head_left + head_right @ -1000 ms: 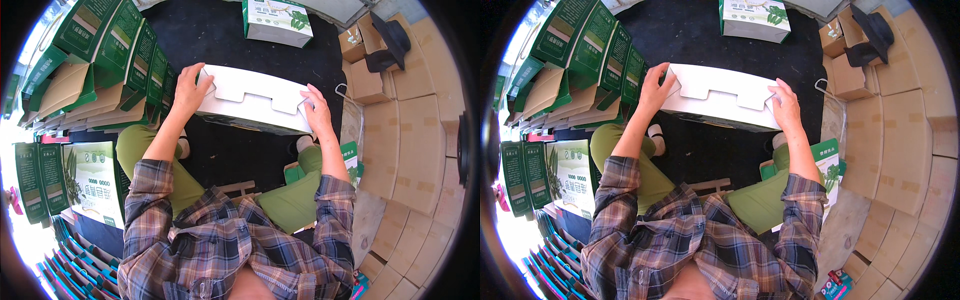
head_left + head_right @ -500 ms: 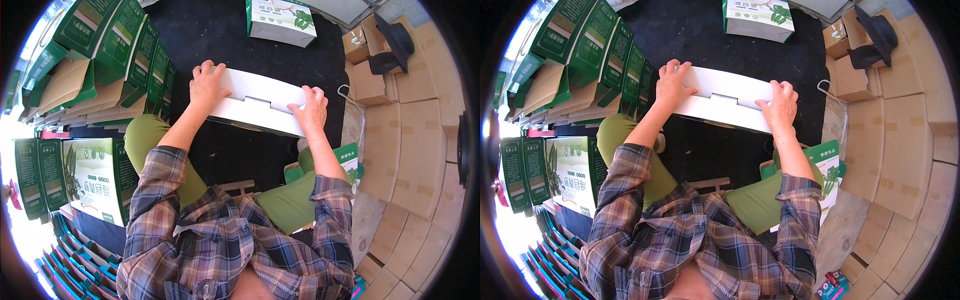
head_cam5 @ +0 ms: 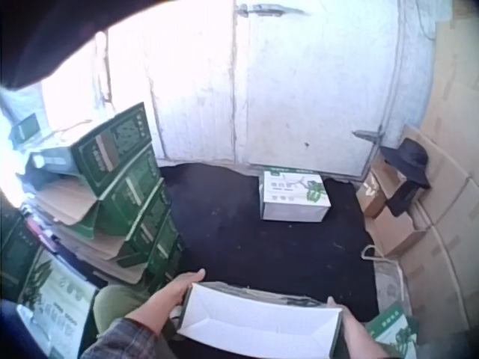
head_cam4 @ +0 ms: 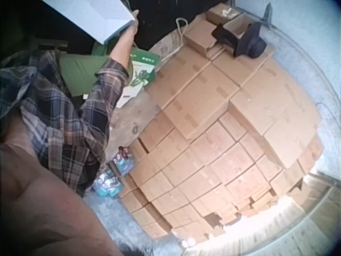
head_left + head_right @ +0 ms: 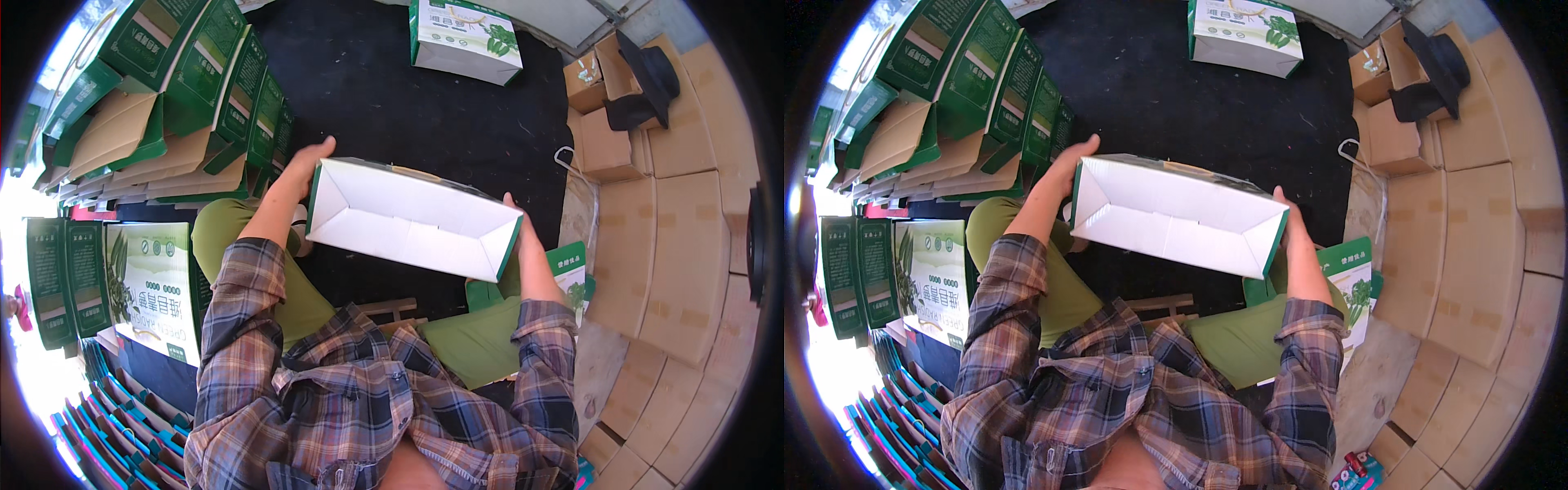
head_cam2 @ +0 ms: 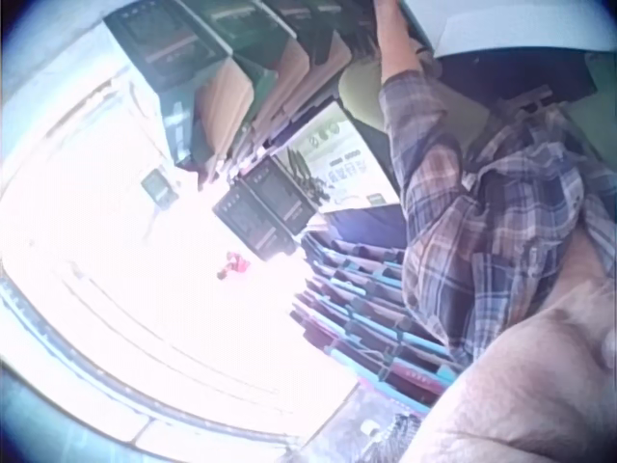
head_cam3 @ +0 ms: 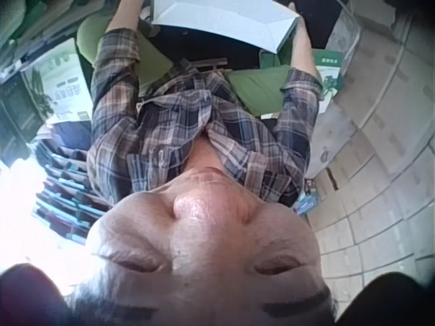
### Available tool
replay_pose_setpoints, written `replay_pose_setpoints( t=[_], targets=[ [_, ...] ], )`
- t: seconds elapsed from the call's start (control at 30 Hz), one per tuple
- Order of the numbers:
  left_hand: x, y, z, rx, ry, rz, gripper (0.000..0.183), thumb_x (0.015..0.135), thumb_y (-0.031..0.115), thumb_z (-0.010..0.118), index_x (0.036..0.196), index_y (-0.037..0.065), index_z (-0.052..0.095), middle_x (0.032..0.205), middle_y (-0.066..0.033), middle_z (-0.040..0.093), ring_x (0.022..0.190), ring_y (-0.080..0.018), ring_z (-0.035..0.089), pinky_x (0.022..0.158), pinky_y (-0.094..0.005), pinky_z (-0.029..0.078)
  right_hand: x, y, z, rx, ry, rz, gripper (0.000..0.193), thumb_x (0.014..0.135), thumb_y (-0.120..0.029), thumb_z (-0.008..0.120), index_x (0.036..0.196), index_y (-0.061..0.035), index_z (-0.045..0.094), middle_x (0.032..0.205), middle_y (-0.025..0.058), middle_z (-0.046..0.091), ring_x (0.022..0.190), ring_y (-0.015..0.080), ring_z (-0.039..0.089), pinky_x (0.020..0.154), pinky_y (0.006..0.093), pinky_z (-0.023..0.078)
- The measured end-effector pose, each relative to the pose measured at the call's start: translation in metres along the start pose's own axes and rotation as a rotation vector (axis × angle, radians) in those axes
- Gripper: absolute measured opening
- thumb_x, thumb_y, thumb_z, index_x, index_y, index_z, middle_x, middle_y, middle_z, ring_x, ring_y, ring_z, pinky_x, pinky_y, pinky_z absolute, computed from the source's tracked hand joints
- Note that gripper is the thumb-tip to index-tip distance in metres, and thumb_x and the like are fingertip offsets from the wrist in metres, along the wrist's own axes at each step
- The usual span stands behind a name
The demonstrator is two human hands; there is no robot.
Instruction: The person folds several cardboard boxes into shape by hand and stacks them together. For each box, they fold the sides and bottom flaps before setting it aside on a growing pile.
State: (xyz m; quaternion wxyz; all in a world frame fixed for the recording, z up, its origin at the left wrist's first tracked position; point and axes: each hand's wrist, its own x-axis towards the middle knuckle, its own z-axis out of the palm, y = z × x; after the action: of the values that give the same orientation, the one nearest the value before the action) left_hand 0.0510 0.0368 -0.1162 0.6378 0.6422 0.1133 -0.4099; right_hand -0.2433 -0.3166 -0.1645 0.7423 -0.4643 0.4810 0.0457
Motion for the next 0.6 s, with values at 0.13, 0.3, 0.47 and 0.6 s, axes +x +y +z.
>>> replay_pose_setpoints(
  t=[0.13,0.3,0.47,0.6],
  targets=[
    [-0.009,0.000,-0.009,0.085,-0.250,-0.217,0.060,0.086,0.030,0.067,0.129,-0.006,0.046,0.118,-0.0197,0.059,0.101,-0.0267,0.061,0.086,-0.0374,0.048,0.002,0.008,-0.004,0.065,-0.103,0.065,0.058,0.093,-0.054,0.050,0.108,0.0004,0.065,0.104,0.0121,0.067,0.094,0.0227,0.064,0.085,0.0360,0.048],
    [-0.036,0.018,0.001,0.222,-0.157,0.020,0.076,0.082,0.013,0.066,0.146,0.001,0.026,0.129,-0.0158,0.052,0.112,-0.0270,0.054,0.083,-0.0431,0.047,-0.031,-0.032,0.012,0.104,-0.005,-0.210,0.047,0.095,-0.044,0.052,0.109,-0.0003,0.062,0.105,0.0113,0.066,0.092,0.0213,0.063,0.082,0.0352,0.049],
    [-0.046,0.015,0.001,0.052,-0.093,0.052,0.061,0.091,0.042,0.057,0.140,0.009,0.041,0.113,-0.0075,0.057,0.114,-0.0268,0.050,0.081,-0.0507,0.045,-0.056,-0.050,0.029,0.097,0.190,-0.300,0.042,0.094,-0.049,0.049,0.108,-0.0107,0.061,0.097,0.0022,0.064,0.088,0.0183,0.060,0.074,0.0400,0.049],
    [-0.043,0.007,0.009,0.149,-0.058,-0.010,0.056,0.091,0.056,0.049,0.115,0.007,0.060,0.114,-0.0074,0.057,0.111,-0.0279,0.052,0.085,-0.0540,0.044,-0.046,-0.033,0.017,0.043,0.167,-0.257,0.036,0.088,-0.037,0.056,0.115,-0.0128,0.059,0.105,0.0048,0.064,0.093,0.0224,0.060,0.082,0.0498,0.046]
  ],
)
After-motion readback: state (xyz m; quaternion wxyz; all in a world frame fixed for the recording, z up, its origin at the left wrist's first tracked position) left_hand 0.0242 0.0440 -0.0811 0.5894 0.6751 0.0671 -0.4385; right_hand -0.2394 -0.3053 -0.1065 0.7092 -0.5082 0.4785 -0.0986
